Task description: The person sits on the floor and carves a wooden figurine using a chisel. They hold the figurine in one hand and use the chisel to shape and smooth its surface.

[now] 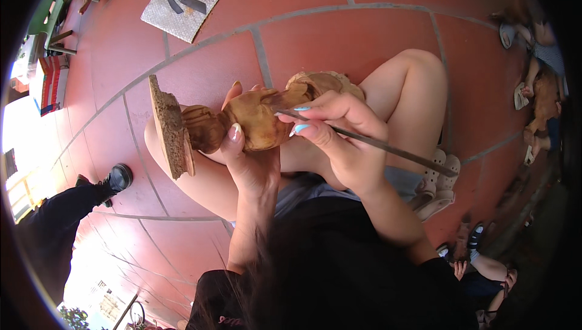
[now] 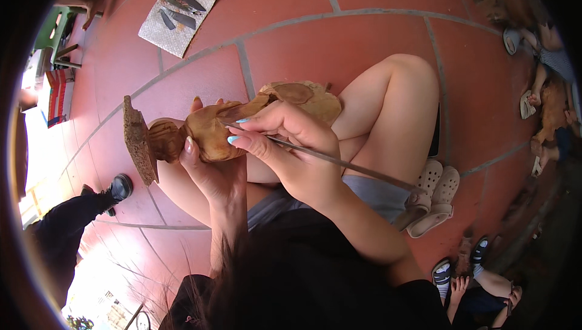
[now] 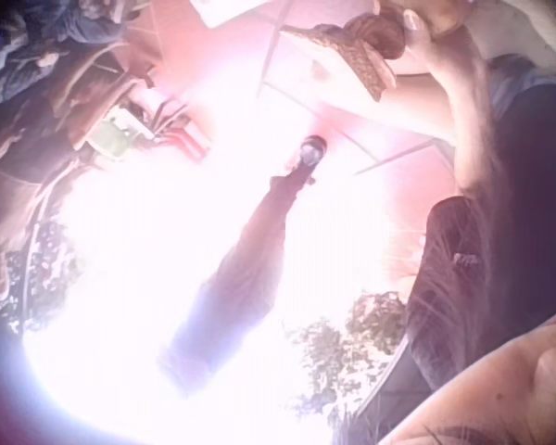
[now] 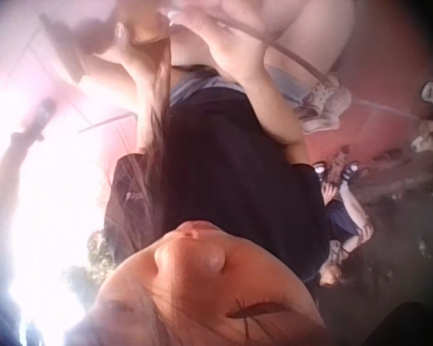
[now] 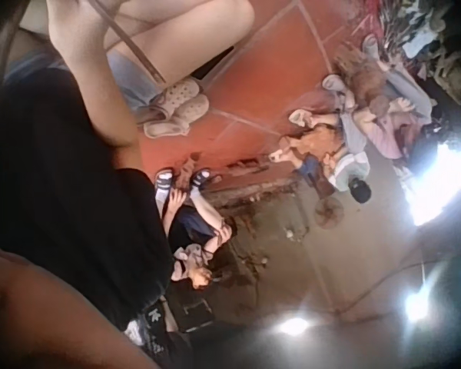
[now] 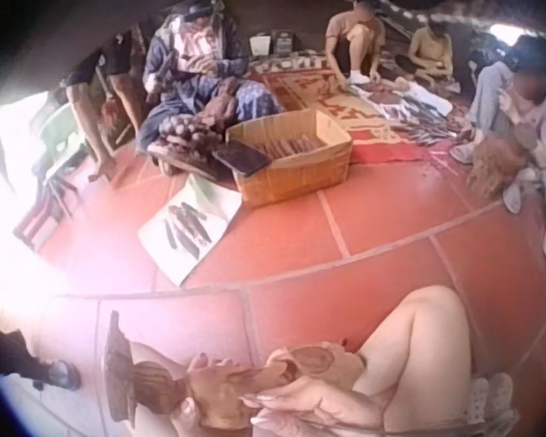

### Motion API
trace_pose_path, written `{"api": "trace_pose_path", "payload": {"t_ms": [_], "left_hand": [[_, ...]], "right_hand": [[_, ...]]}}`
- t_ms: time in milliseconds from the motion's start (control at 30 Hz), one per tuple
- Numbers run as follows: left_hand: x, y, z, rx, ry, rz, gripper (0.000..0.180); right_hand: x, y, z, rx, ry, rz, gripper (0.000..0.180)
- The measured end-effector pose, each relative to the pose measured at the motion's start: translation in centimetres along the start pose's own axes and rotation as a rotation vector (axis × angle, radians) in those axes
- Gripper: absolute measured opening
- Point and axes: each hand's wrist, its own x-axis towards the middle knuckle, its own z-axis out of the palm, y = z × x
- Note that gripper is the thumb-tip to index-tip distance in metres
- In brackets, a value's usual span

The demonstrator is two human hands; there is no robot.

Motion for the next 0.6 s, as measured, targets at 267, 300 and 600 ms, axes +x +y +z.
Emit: {"api": "trace_pose_path", "payload": {"t_ms": [267,300,600], "left_hand": [[-0.4,-0.3,-2.1,0.043,-0.061,0.020,0.081],[-0.4,-0.4,-2.4,0.070,-0.075,0.027,0.082],[-0.5,-0.8,-1.8,0.108,-0.114,0.036,0.100]], "right_hand": [[0.3,-1.3,-0.2,-0.565,-0.298,-0.250,0.028],[0.1,-1.6,-0.1,-0.596,-0.294,-0.251,0.029],[-0.6,-3.0,-0.2,-0.676,-0.373,-0.291,0.027]]}}
